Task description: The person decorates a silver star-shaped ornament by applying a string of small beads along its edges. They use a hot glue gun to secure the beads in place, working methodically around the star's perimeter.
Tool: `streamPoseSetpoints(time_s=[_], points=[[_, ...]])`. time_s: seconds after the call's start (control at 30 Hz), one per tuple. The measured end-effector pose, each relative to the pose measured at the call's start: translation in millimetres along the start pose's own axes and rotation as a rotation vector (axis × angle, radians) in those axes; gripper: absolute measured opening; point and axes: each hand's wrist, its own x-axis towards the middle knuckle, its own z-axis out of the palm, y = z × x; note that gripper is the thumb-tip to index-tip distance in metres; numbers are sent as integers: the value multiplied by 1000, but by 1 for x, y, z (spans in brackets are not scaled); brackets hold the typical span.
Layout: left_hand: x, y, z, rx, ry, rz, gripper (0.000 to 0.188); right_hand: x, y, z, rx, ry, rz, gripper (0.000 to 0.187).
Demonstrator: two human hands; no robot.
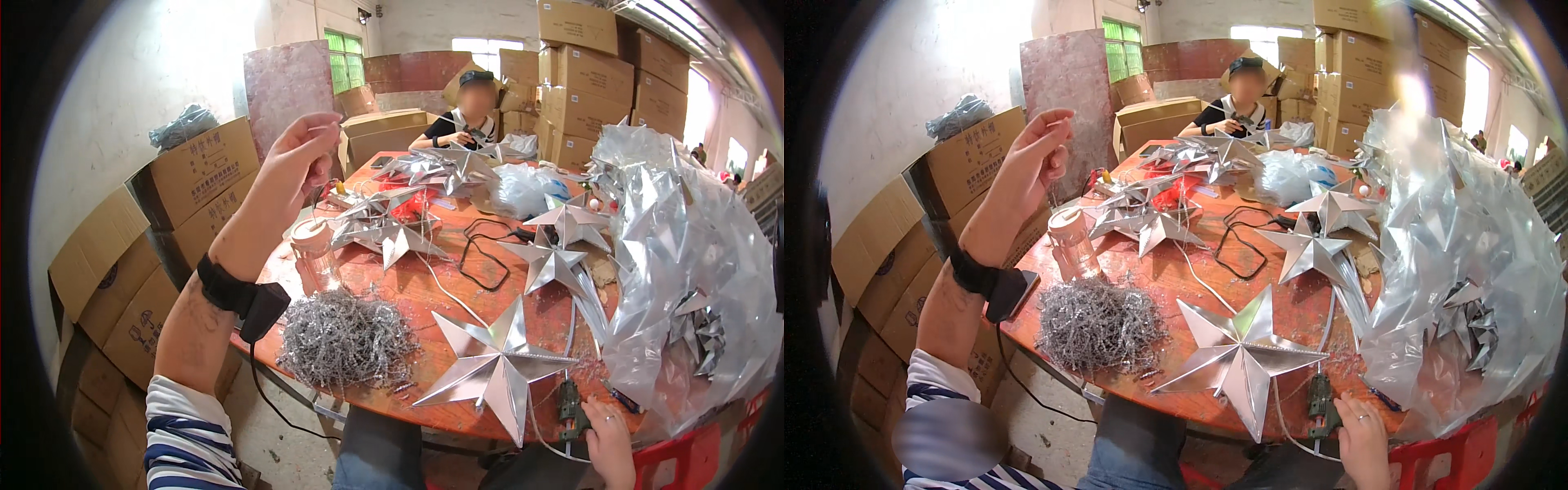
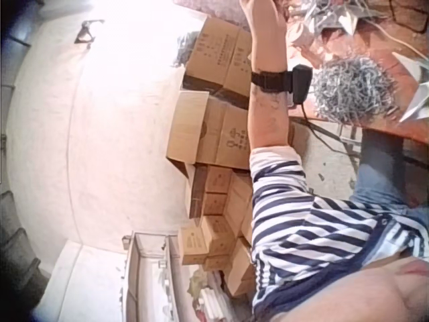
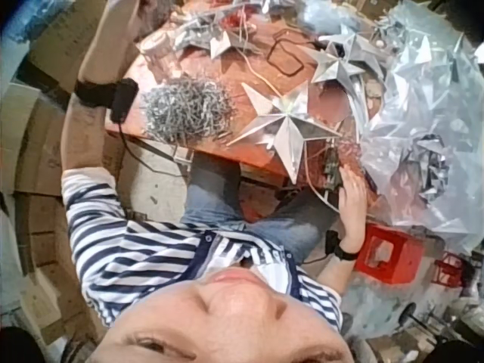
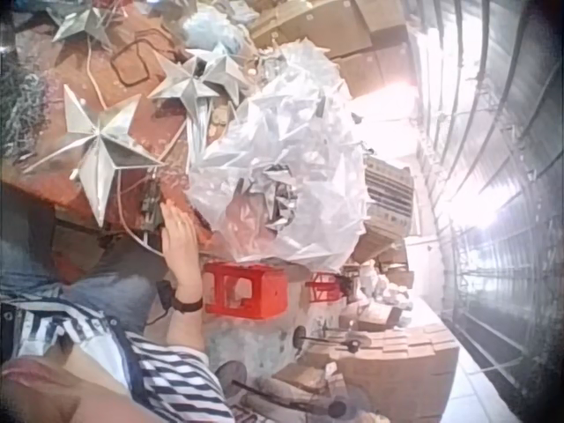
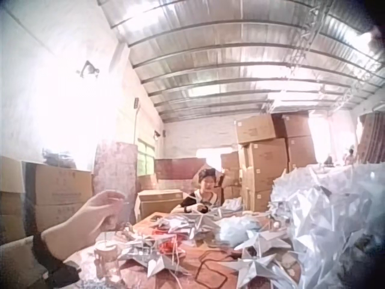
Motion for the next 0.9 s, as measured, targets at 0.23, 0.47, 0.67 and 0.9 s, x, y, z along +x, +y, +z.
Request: streamPoseSetpoints(time_s=[0.23, 0.47, 0.67, 0.9], points=[[-58, 15, 68, 260, -550, -5, 57, 5, -53, -50, -25, 330, -67, 35], [-172, 11, 113, 849, -978, 599, 42, 43, -131, -33, 911, -190, -216, 66], [-195, -5, 125, 730, -954, 821, 44, 47, -142, 13, 1023, -74, -220, 32], [-204, -19, 117, 525, -956, 631, 45, 45, -146, 7, 596, -2, -333, 25]])
